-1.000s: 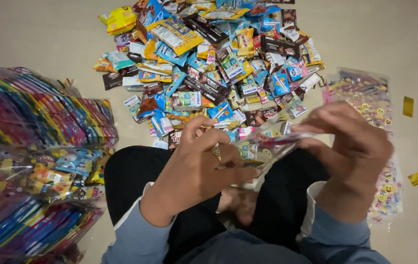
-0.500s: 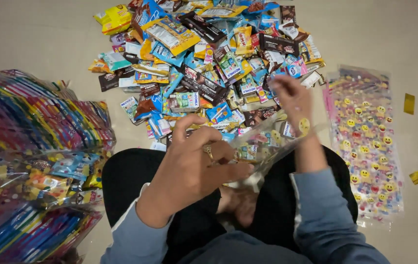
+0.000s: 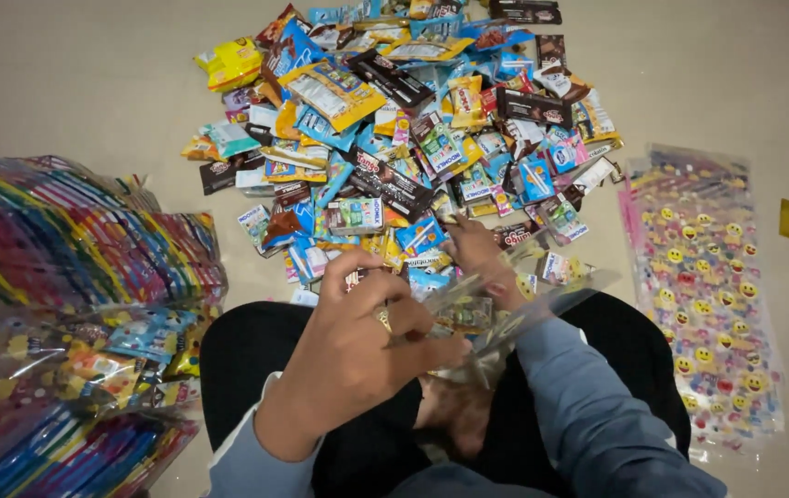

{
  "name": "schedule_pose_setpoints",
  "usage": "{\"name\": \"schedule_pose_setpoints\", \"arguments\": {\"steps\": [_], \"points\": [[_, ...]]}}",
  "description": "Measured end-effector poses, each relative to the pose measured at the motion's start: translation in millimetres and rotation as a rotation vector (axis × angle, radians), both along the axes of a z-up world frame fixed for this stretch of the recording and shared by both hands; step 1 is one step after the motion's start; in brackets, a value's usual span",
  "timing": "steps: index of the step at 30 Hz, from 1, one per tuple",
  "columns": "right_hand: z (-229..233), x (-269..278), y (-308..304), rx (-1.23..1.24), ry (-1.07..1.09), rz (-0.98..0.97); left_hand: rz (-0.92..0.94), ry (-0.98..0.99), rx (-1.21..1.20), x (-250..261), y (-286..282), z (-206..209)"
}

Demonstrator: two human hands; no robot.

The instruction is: Sorting and packing various small snack packets into clear plastic bags while sitting on the floor.

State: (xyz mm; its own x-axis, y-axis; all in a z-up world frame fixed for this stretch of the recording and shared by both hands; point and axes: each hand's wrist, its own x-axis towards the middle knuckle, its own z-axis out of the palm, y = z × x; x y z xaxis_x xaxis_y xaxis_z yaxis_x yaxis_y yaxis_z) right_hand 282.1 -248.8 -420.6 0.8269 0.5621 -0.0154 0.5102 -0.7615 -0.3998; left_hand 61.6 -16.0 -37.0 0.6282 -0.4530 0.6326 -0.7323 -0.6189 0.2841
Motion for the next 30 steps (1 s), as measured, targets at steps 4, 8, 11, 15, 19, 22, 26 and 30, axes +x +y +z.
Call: {"name": "schedule_pose_setpoints", "arguments": {"steps": [4,8,11,15,19,22,26,30], "points": [[1.1,-1.8,4.3,0.002,-0.036,-0.201,-0.010,0.006,-0.035,1.2,-4.1,1.8],[47.1,-10.8,9.4,0.299,-0.038,-0.371,-0.001,0.011,-0.048,-1.7,-5.1,4.2],[33.1,14.6,-3.6,0.420,-0.253,-0.419,-0.014,0.007,-0.065,-3.1,-4.8,3.5],[165.4,-8.5,-20.2,0.417,-0.078,-0.612,-0.032,0.025,-0.074,-6.9,-3.4,3.5],[283.1,-62.3,-57.8,0.762,-0.006,-0.629,-0.092,0.010,-0.006,-11.0,-3.9,6.3],[316.7,-106.0,-86.0,1.025,-0.102,-0.553,-0.123,0.031,-0.020,-16.5,-8.7,7.9],[348.9,-179.1,-93.0,1.311,-0.174,-0.208,-0.174,0.067,-0.011,-24.5,-11.5,8.9],[397.7,-232.1,-54.0,1.017,-0.161,-0.155,-0.181,0.074,0.036,-32.0,-17.7,13.9]]}}
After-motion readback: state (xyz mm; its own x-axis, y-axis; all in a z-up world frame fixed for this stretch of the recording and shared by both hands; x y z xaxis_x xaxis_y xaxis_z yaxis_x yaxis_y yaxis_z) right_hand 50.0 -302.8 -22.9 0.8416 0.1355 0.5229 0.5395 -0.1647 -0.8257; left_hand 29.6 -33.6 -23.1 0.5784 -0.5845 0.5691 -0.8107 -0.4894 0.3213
